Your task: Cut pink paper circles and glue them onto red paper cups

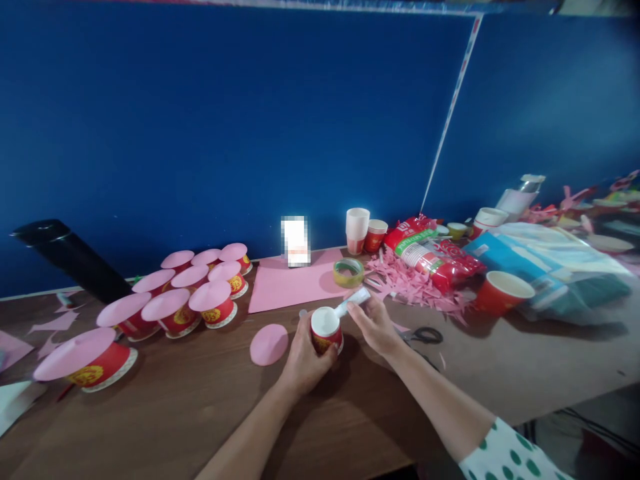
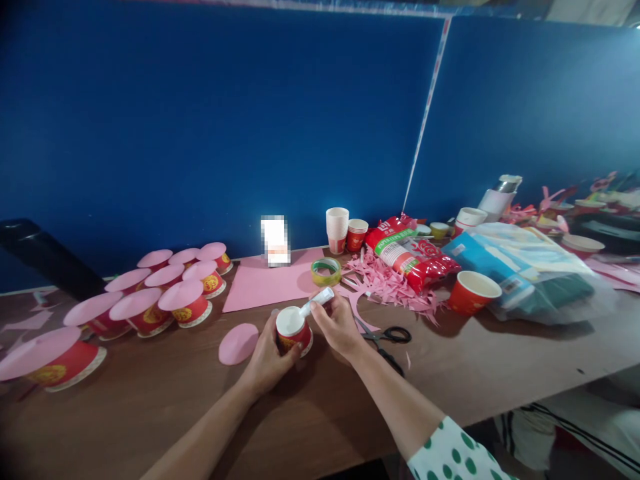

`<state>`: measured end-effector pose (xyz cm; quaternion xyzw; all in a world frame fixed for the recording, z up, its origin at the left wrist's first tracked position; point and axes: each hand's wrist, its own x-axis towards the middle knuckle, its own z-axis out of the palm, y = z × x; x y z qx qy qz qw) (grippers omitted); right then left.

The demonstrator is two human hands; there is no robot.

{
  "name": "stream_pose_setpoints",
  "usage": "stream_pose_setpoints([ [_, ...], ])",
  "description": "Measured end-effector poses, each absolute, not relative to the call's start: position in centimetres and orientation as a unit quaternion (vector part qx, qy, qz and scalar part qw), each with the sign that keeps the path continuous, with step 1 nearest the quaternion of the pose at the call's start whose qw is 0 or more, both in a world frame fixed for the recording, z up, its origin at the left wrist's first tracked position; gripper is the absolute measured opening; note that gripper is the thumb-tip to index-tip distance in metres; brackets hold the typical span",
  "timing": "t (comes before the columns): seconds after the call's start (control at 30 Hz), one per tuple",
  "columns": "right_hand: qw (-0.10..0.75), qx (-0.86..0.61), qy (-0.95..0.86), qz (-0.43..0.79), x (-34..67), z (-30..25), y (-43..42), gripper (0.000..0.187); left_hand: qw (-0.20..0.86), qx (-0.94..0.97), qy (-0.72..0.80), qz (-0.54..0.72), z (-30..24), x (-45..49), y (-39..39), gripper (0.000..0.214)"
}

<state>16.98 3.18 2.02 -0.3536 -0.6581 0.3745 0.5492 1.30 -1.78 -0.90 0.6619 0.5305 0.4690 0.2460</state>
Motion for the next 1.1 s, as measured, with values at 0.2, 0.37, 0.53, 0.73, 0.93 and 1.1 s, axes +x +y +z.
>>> stream_pose_setpoints([
  [0.2,0.537,-0.354,-0.681,0.350,17.1,2.4,3.0,0.010,0.234,0.665,0.531,0.470,-1.1,1.3,-1.7,0.051],
  [0.37,0.533,-0.356,-0.695,0.326,17.2,2.6,3.0,0.008,0.242,0.658,0.537,0.470,-1.3,1.2,-1.7,0.053],
  [0.53,0.540,-0.356,-0.685,0.336,17.2,2.6,2.8,0.006,0.248,0.665,0.523,0.472,-1.0,1.2,-1.8,0.051],
  [0.73,0.537,-0.348,-0.683,0.353,17.3,2.9,2.6,0.007,0.260,0.657,0.531,0.468,-0.8,1.2,-1.8,0.051],
  [0.93,0.531,-0.348,-0.692,0.344,17.4,3.2,2.6,0.006,0.259,0.645,0.543,0.471,-0.9,1.3,-1.8,0.049],
  [1.1,0.526,-0.347,-0.702,0.332,17.5,3.5,2.5,0.005,0.257,0.657,0.535,0.465,-0.7,1.4,-1.9,0.049],
])
